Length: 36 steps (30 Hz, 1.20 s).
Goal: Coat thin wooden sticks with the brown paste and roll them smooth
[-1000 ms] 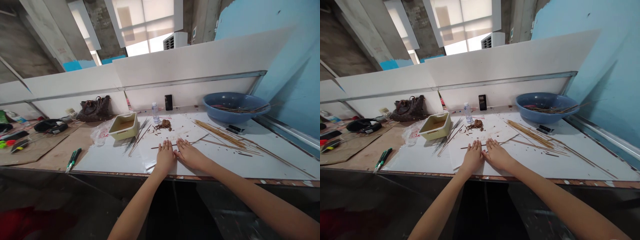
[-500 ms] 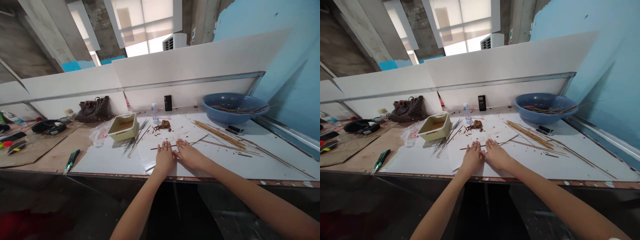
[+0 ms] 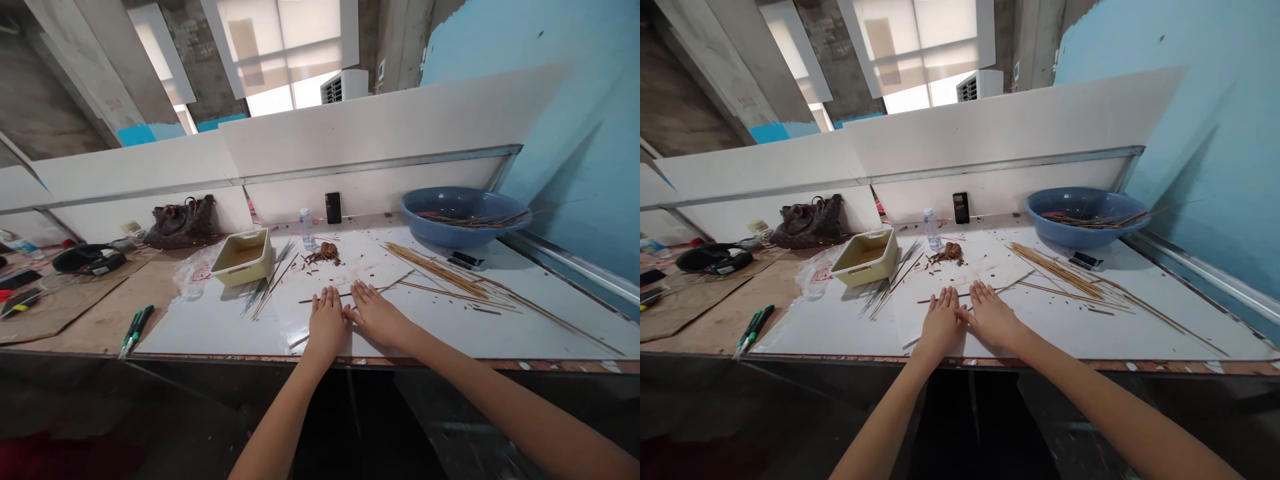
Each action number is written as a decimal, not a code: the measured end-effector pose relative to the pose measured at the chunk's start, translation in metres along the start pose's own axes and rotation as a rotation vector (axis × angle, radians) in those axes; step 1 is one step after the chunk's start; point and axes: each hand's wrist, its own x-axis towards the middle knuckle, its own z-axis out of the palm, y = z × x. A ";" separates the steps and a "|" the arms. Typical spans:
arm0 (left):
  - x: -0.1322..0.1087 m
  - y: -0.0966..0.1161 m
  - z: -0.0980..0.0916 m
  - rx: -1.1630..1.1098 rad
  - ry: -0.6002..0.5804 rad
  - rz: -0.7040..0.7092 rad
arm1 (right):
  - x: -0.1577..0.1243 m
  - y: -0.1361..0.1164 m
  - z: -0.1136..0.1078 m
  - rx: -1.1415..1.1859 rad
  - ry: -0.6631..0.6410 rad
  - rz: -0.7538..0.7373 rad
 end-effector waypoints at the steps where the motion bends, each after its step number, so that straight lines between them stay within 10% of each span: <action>1: -0.006 -0.001 0.001 0.005 -0.009 0.013 | -0.008 0.000 0.004 -0.002 0.015 -0.008; 13: 0.009 0.004 -0.020 0.039 -0.135 -0.041 | 0.012 0.002 -0.022 0.034 -0.156 0.065; 19: -0.023 -0.003 -0.010 0.022 -0.085 0.022 | -0.023 -0.002 -0.005 -0.008 -0.095 0.014; 27: 0.006 -0.001 -0.022 0.019 -0.118 -0.045 | 0.012 0.003 -0.018 -0.063 -0.128 0.057; 36: -0.019 -0.009 -0.011 0.024 -0.097 0.009 | -0.022 0.000 0.001 -0.036 -0.058 0.028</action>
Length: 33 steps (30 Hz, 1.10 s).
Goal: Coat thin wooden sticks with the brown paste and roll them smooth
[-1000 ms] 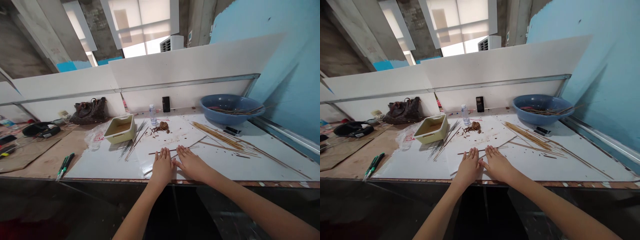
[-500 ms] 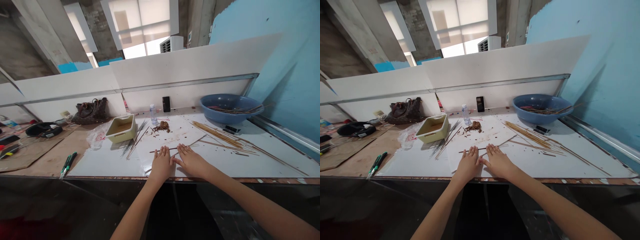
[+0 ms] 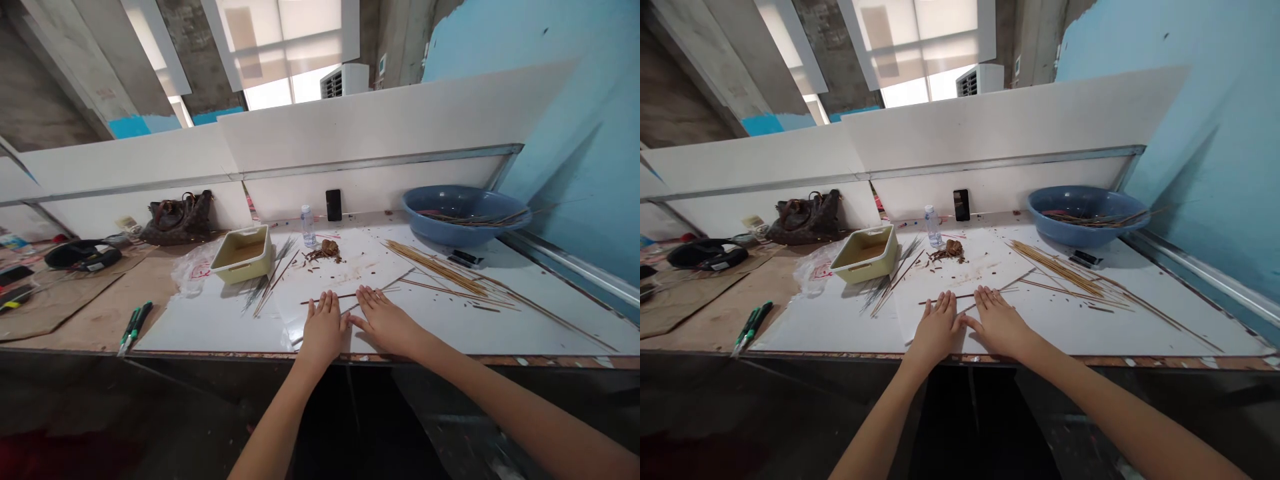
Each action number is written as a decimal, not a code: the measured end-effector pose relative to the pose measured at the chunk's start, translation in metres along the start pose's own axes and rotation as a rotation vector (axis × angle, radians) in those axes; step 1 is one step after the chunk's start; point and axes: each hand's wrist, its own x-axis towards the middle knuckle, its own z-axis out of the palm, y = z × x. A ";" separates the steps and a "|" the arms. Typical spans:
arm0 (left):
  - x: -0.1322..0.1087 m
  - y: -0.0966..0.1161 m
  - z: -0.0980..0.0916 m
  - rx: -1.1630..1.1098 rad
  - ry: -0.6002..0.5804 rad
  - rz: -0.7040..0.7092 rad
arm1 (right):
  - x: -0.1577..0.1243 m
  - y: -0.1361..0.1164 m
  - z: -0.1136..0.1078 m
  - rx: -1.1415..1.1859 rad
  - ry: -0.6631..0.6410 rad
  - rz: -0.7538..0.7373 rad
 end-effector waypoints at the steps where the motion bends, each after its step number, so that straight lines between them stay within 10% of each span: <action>1: 0.006 -0.001 -0.003 -0.006 -0.011 -0.008 | 0.007 0.002 -0.005 0.012 -0.022 0.003; 6: 0.023 -0.004 -0.013 -0.023 -0.008 -0.032 | 0.033 0.004 -0.021 0.038 -0.073 0.069; 13: -0.013 -0.011 0.000 -0.019 -0.008 0.038 | -0.005 0.000 -0.002 0.014 -0.029 0.011; 20: 0.018 -0.004 -0.016 -0.041 -0.027 -0.077 | 0.031 0.000 -0.025 -0.048 -0.089 0.057; 27: -0.018 -0.009 0.001 -0.009 0.022 -0.022 | -0.006 -0.004 -0.003 -0.009 -0.047 0.032; 33: 0.013 -0.008 -0.011 -0.020 -0.017 -0.075 | 0.024 -0.001 -0.029 -0.017 -0.125 0.080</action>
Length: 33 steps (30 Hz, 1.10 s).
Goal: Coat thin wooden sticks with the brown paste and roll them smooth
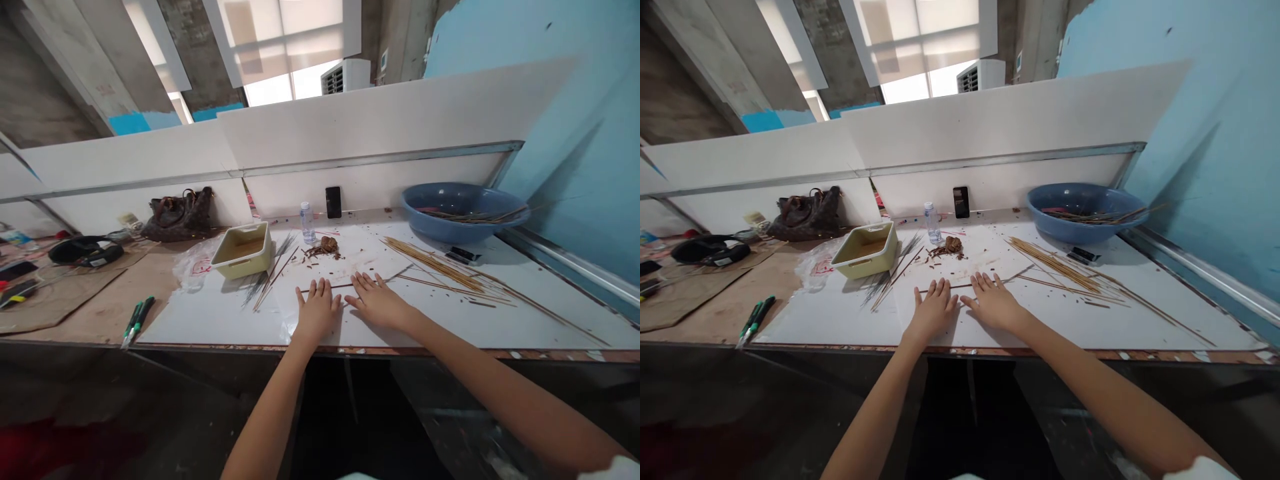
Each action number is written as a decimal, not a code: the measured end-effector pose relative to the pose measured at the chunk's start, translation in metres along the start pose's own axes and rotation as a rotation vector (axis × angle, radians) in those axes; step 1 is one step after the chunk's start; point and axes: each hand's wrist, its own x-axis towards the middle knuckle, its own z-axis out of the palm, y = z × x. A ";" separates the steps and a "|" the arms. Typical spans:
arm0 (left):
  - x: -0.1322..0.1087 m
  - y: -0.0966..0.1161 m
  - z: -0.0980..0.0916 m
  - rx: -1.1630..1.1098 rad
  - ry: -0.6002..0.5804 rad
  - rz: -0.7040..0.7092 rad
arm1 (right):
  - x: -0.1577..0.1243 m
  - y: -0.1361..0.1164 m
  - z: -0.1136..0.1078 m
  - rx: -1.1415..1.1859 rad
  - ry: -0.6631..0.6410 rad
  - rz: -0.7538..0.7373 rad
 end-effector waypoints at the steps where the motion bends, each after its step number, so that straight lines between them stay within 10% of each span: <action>1: 0.003 0.001 -0.001 0.000 0.003 -0.009 | 0.003 0.000 -0.002 -0.001 0.005 0.008; 9: -0.031 -0.007 0.011 0.028 0.010 0.066 | -0.026 0.005 0.034 -0.003 0.108 -0.056; 15: 0.003 -0.003 -0.003 0.020 -0.007 -0.014 | 0.006 0.011 0.012 -0.020 0.088 -0.047; 23: -0.035 -0.012 0.011 0.024 0.069 0.076 | -0.030 0.012 0.034 -0.007 0.075 -0.103; 33: -0.015 -0.005 0.005 0.036 0.031 -0.006 | -0.007 0.011 0.022 -0.020 0.102 -0.074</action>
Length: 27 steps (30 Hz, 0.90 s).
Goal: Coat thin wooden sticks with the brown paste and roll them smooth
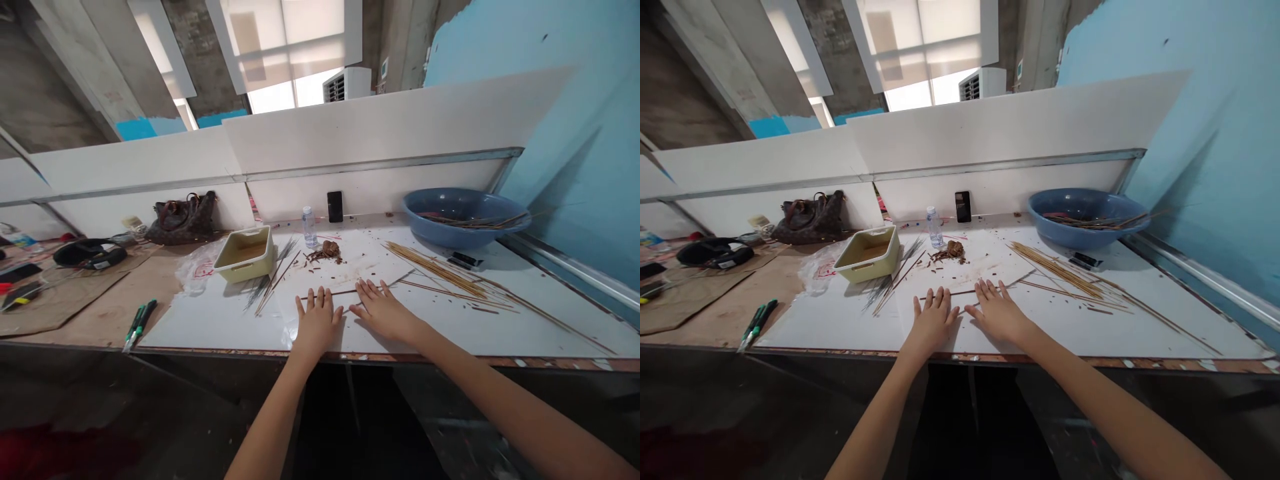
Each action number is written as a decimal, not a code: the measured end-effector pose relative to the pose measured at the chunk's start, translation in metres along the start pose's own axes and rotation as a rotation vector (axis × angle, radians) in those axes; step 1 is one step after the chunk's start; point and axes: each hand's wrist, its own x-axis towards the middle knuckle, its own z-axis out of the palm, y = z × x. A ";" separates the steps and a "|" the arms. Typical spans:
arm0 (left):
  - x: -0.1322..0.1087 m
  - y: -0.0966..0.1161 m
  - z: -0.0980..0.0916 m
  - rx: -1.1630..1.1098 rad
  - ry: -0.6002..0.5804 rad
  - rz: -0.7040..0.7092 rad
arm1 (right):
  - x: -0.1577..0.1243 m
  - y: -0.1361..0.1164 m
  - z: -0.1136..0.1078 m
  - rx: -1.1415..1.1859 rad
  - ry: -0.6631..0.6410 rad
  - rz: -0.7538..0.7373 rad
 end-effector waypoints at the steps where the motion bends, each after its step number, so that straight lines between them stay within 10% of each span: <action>1: -0.007 -0.001 0.003 -0.003 0.007 0.009 | -0.007 -0.001 0.005 -0.002 0.019 -0.011; 27: -0.005 -0.012 0.001 0.042 0.031 0.027 | -0.003 0.003 0.001 -0.053 0.019 -0.025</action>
